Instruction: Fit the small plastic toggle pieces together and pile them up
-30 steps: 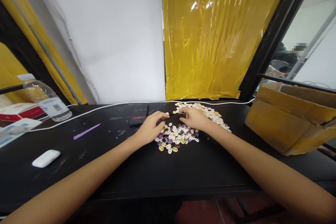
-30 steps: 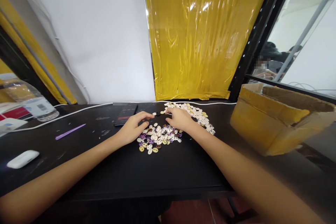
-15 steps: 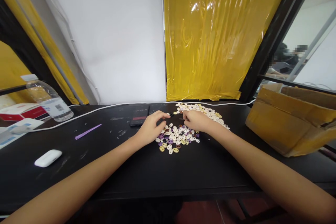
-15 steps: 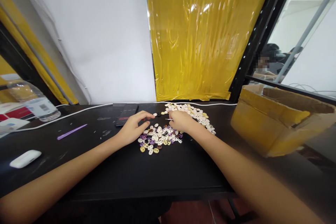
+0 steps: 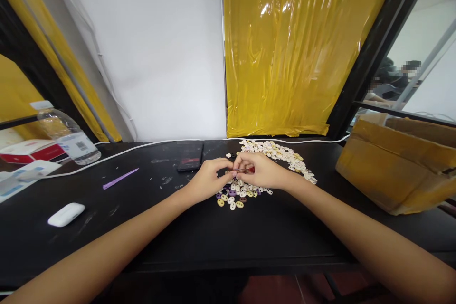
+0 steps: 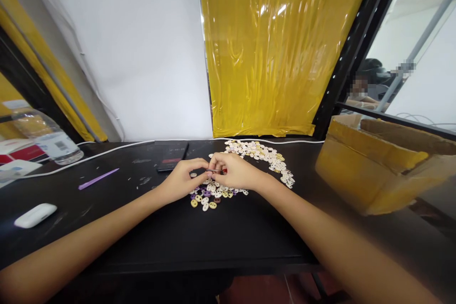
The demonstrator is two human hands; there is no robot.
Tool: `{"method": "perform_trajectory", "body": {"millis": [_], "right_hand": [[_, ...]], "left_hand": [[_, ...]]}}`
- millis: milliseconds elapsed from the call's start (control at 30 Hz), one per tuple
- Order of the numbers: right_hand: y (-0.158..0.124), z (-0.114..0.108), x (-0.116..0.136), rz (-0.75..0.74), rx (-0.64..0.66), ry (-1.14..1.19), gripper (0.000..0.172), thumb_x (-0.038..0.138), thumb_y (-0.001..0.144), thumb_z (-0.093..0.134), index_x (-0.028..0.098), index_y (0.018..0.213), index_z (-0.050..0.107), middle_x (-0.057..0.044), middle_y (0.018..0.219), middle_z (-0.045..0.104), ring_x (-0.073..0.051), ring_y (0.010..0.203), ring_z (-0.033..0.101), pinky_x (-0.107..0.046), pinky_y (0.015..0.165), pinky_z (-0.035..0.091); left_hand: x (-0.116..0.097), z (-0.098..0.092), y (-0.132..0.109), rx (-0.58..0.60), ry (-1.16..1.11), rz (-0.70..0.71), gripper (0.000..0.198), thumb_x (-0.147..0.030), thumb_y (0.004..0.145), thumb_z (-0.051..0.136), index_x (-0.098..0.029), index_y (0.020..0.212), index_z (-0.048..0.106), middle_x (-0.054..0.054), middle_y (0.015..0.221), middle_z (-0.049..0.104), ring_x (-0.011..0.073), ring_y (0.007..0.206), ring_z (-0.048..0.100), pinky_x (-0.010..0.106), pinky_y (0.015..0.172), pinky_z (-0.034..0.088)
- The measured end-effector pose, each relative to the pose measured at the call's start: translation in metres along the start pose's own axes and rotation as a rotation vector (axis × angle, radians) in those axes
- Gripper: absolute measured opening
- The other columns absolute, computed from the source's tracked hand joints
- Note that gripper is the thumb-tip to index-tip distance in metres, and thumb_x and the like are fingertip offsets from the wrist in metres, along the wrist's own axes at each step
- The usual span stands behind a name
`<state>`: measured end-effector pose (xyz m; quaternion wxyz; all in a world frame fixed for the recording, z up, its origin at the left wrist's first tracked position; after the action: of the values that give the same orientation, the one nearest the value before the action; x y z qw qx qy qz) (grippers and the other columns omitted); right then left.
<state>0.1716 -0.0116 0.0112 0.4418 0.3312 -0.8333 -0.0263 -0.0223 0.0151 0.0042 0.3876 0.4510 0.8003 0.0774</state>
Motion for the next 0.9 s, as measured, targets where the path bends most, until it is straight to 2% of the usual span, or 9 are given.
{"method": "perform_trajectory", "body": {"millis": [167, 267, 467, 567, 667, 733, 800, 900], "right_hand": [[0.001, 0.003, -0.003, -0.033, -0.134, -0.038, 0.013, 0.027, 0.086, 0.062, 0.02, 0.094, 0.055, -0.001, 0.079, 0.066, -0.014, 0.069, 0.061, -0.027, 0.065, 0.045], [0.002, 0.007, -0.003, -0.053, -0.253, -0.059, 0.01, 0.023, 0.085, 0.061, 0.02, 0.093, 0.055, -0.001, 0.085, 0.064, -0.013, 0.068, 0.056, -0.026, 0.063, 0.042], [0.005, 0.018, 0.004, -0.092, -0.357, -0.006, 0.014, 0.011, 0.077, 0.057, 0.021, 0.077, 0.047, 0.005, 0.067, 0.046, -0.011, 0.06, 0.043, -0.024, 0.057, 0.035], [0.005, 0.015, 0.005, -0.087, -0.312, 0.064, 0.016, 0.009, 0.074, 0.056, 0.021, 0.077, 0.046, 0.005, 0.067, 0.046, -0.011, 0.061, 0.045, -0.024, 0.058, 0.037], [0.002, 0.004, -0.001, -0.034, -0.084, 0.089, 0.022, 0.008, 0.07, 0.057, 0.02, 0.086, 0.052, 0.005, 0.066, 0.053, -0.011, 0.058, 0.05, -0.024, 0.056, 0.039], [-0.002, -0.007, -0.009, 0.039, 0.049, 0.016, 0.028, 0.007, 0.068, 0.058, 0.019, 0.093, 0.057, 0.005, 0.064, 0.058, -0.012, 0.056, 0.053, -0.024, 0.055, 0.039], [-0.006, -0.018, -0.02, 0.107, 0.061, -0.047, 0.026, 0.012, 0.072, 0.061, 0.018, 0.097, 0.059, 0.004, 0.063, 0.062, -0.013, 0.055, 0.056, -0.024, 0.055, 0.04], [-0.006, -0.027, -0.036, 0.149, -0.043, -0.136, 0.021, 0.019, 0.077, 0.061, 0.017, 0.099, 0.062, 0.004, 0.062, 0.06, -0.013, 0.053, 0.054, -0.024, 0.055, 0.041]], "left_hand": [[-0.003, -0.003, 0.001, -0.07, -0.031, -0.088, 0.013, -0.023, 0.088, 0.061, -0.016, 0.086, 0.072, 0.003, 0.083, 0.072, 0.017, 0.078, 0.065, 0.029, 0.074, 0.048], [-0.003, -0.003, 0.003, -0.114, -0.059, -0.135, 0.016, -0.025, 0.089, 0.059, -0.016, 0.085, 0.071, 0.003, 0.081, 0.073, 0.0173, 0.076, 0.065, 0.029, 0.073, 0.049], [-0.002, 0.0, 0.003, -0.122, -0.119, -0.132, 0.015, -0.025, 0.09, 0.058, -0.015, 0.089, 0.069, 0.004, 0.084, 0.073, 0.0178, 0.08, 0.065, 0.029, 0.074, 0.049], [-0.002, -0.003, 0.003, -0.119, -0.137, -0.129, 0.015, -0.026, 0.09, 0.057, -0.015, 0.087, 0.067, 0.004, 0.083, 0.071, 0.0174, 0.079, 0.063, 0.029, 0.075, 0.048], [0.0, -0.009, 0.002, -0.129, -0.125, -0.123, 0.014, -0.023, 0.089, 0.056, -0.015, 0.082, 0.065, 0.003, 0.081, 0.068, 0.0169, 0.077, 0.061, 0.03, 0.075, 0.048], [0.002, -0.013, 0.002, -0.099, -0.075, -0.084, 0.011, -0.016, 0.085, 0.056, -0.016, 0.078, 0.064, 0.003, 0.083, 0.067, 0.0173, 0.081, 0.061, 0.031, 0.079, 0.048], [0.004, -0.014, 0.002, -0.053, 0.001, -0.031, 0.013, -0.01, 0.08, 0.055, -0.017, 0.077, 0.065, 0.003, 0.087, 0.066, 0.0186, 0.086, 0.061, 0.034, 0.085, 0.048], [0.011, -0.012, 0.002, -0.021, 0.113, -0.03, 0.017, -0.01, 0.082, 0.052, -0.018, 0.084, 0.066, 0.005, 0.094, 0.065, 0.0213, 0.094, 0.06, 0.04, 0.092, 0.046]]}}
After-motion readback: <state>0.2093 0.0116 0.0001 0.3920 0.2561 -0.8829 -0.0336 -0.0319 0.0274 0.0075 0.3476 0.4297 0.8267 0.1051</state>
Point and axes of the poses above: each hand's wrist, its own y-axis towards the middle knuckle, its own z-axis out of the palm, x = y × z, the point moved 1 cm from there along y, towards the middle knuckle
